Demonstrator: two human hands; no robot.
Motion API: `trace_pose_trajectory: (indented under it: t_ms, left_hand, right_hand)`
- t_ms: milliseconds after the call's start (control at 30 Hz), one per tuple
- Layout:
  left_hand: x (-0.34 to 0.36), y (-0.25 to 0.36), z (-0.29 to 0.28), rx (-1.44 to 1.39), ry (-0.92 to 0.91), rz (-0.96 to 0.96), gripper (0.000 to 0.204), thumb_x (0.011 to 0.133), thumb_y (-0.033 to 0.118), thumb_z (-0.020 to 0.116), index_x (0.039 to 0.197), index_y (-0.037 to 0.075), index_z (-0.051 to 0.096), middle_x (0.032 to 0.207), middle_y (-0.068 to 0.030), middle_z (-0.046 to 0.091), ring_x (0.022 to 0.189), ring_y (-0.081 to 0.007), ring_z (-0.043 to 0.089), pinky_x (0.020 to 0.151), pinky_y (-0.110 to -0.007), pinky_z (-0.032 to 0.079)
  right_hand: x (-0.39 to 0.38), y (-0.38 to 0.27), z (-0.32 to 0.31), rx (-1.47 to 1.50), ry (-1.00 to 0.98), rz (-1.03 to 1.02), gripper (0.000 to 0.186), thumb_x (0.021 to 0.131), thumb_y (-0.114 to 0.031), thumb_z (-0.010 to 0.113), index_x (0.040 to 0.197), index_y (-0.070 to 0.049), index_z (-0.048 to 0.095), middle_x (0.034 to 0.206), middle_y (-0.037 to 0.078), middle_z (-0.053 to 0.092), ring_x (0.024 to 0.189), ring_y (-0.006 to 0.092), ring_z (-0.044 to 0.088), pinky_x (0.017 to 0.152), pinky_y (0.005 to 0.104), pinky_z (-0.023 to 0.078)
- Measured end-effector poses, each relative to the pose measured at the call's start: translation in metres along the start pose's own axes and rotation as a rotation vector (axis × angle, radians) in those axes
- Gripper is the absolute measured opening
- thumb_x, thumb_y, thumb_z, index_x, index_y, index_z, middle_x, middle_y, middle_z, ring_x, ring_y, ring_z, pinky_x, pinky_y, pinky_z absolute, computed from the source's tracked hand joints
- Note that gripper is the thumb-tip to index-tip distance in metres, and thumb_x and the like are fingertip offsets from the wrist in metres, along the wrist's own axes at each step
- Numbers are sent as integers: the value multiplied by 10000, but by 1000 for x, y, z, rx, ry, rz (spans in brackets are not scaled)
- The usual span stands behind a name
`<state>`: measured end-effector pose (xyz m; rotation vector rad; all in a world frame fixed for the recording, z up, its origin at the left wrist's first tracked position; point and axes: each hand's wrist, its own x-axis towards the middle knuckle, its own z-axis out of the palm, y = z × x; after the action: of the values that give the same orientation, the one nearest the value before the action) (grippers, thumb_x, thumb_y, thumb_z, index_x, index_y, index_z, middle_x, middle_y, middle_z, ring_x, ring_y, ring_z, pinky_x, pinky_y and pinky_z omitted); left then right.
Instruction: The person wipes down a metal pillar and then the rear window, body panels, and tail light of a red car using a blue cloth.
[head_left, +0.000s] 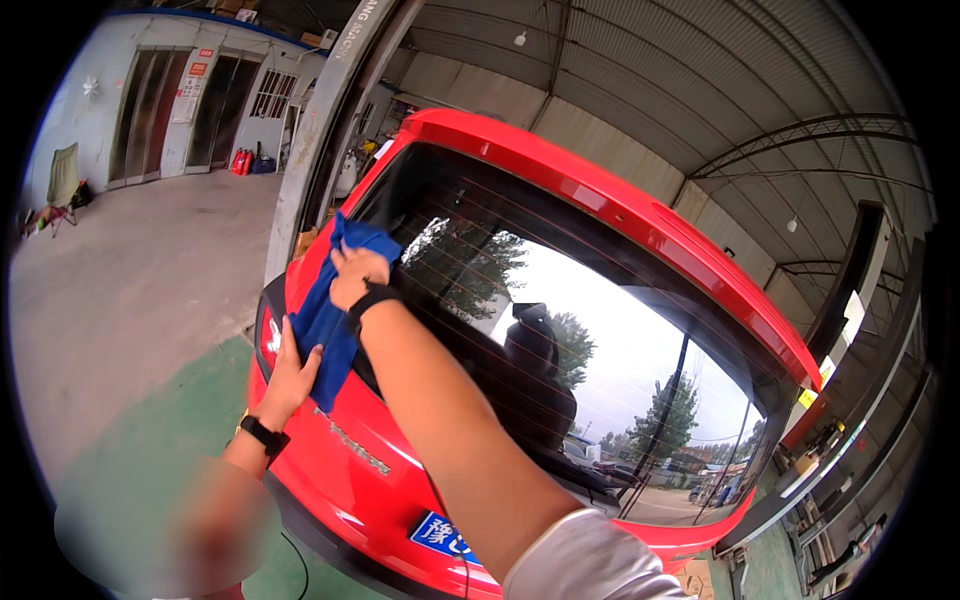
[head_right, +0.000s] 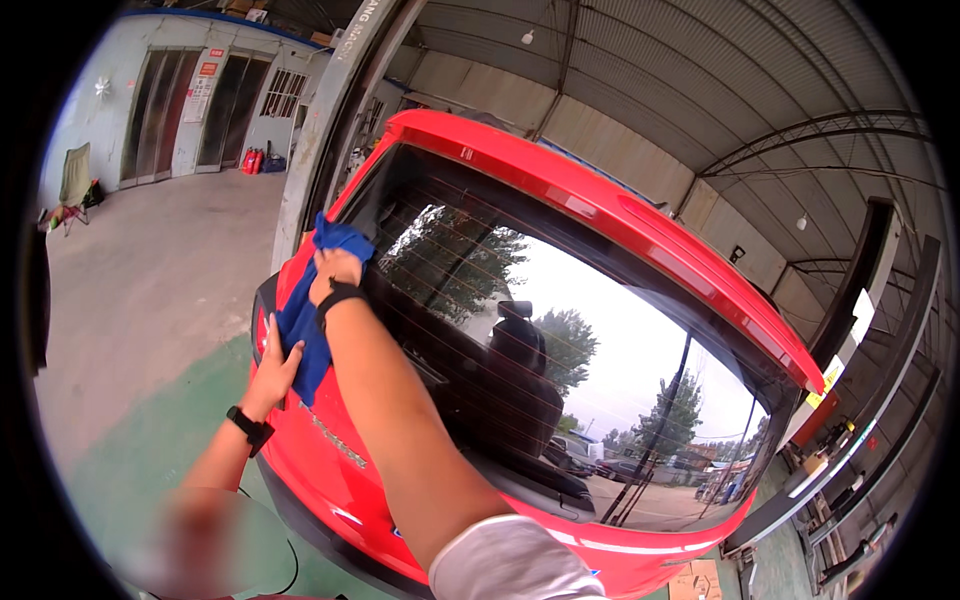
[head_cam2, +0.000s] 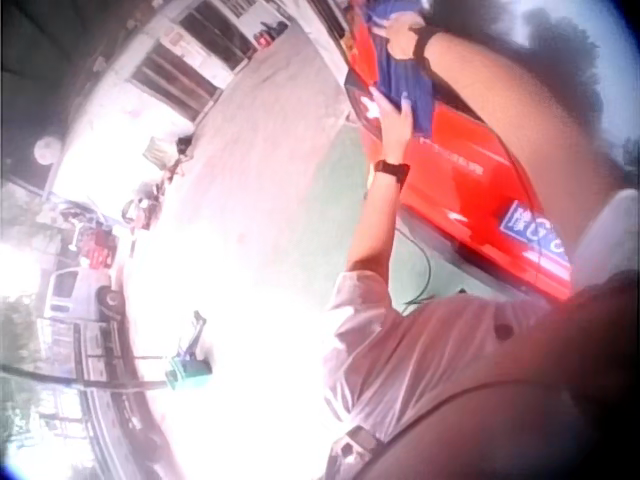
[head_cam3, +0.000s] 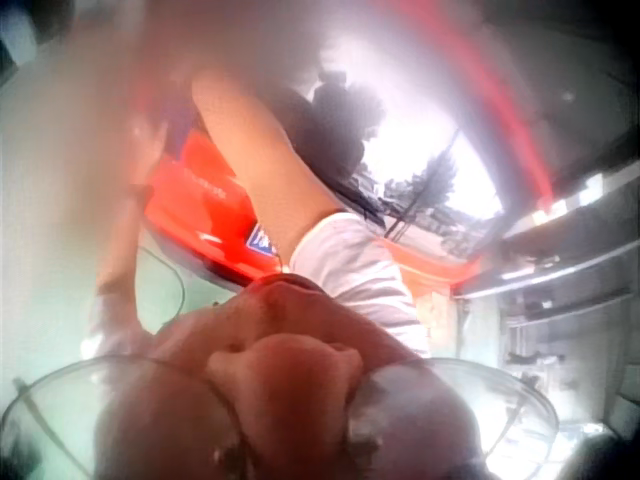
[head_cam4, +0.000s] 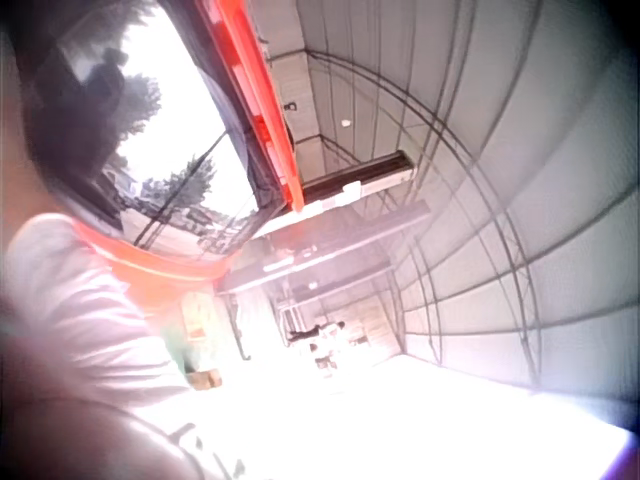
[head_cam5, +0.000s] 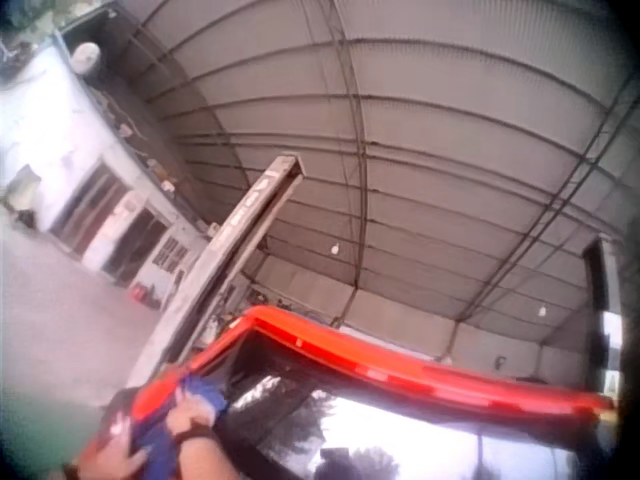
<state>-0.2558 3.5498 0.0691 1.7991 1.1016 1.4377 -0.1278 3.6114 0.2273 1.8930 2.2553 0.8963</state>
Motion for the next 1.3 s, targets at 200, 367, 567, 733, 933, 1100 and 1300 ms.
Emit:
trace_pose_trajectory:
  t_ms: [200, 367, 567, 733, 933, 1100, 1300]
  left_hand:
    - [83, 42, 10, 95, -179, 74, 743, 952, 417, 483, 1489, 33, 143, 1510, -305, 150, 1395, -435, 198, 1128, -396, 231]
    - [151, 98, 32, -32, -152, -38, 775, 965, 546, 342, 1502, 35, 117, 1574, -174, 54, 1463, -251, 0, 1166, -341, 72]
    - [193, 169, 56, 323, 19, 416, 703, 977, 466, 308, 1468, -22, 184, 1525, -270, 147, 1397, -427, 185, 1150, -431, 146]
    - [145, 251, 104, 546, 127, 697, 648, 949, 382, 378, 1430, -38, 270, 1515, -238, 196, 1375, -417, 223, 1145, -443, 166]
    - [35, 349, 176, 454, 102, 1010, 616, 926, 330, 513, 1385, -44, 339, 1450, -247, 274, 1353, -420, 250, 1118, -453, 221]
    - [-29, 402, 243, 429, 131, 1076, 674, 929, 424, 497, 1400, -28, 329, 1435, -278, 267, 1342, -468, 242, 1122, -493, 205]
    - [-88, 477, 330, 404, -31, 1370, 657, 915, 416, 484, 1399, -9, 357, 1459, -202, 317, 1380, -347, 253, 1155, -420, 176]
  right_hand:
    - [25, 89, -85, -64, 101, 246, 598, 911, -456, 439, 1451, -211, 365, 1554, 52, 240, 1303, 206, 441, 1046, 333, 379]
    - [-16, 117, -117, 25, 140, 277, 572, 919, -457, 418, 1449, -249, 366, 1531, 26, 298, 1299, 201, 445, 1055, 343, 379]
    - [-106, 154, -141, 90, 240, 242, 527, 931, -392, 394, 1434, -237, 386, 1514, 46, 328, 1221, 284, 518, 1022, 367, 408]
    - [-202, 224, -152, 72, 164, 163, 507, 954, -369, 379, 1446, -244, 365, 1521, 18, 314, 1255, 276, 483, 1058, 373, 371]
    - [-358, 316, -173, 113, 262, 27, 451, 951, -369, 464, 1376, -217, 461, 1430, 153, 424, 1166, 382, 524, 985, 435, 417]
    - [-471, 365, -159, 125, 337, 197, 445, 970, -361, 437, 1381, -192, 454, 1420, 216, 411, 1176, 404, 510, 991, 424, 410]
    - [-570, 423, -123, 178, 559, 359, 447, 941, -273, 503, 1362, -128, 464, 1394, 269, 408, 1285, 420, 406, 1062, 392, 343]
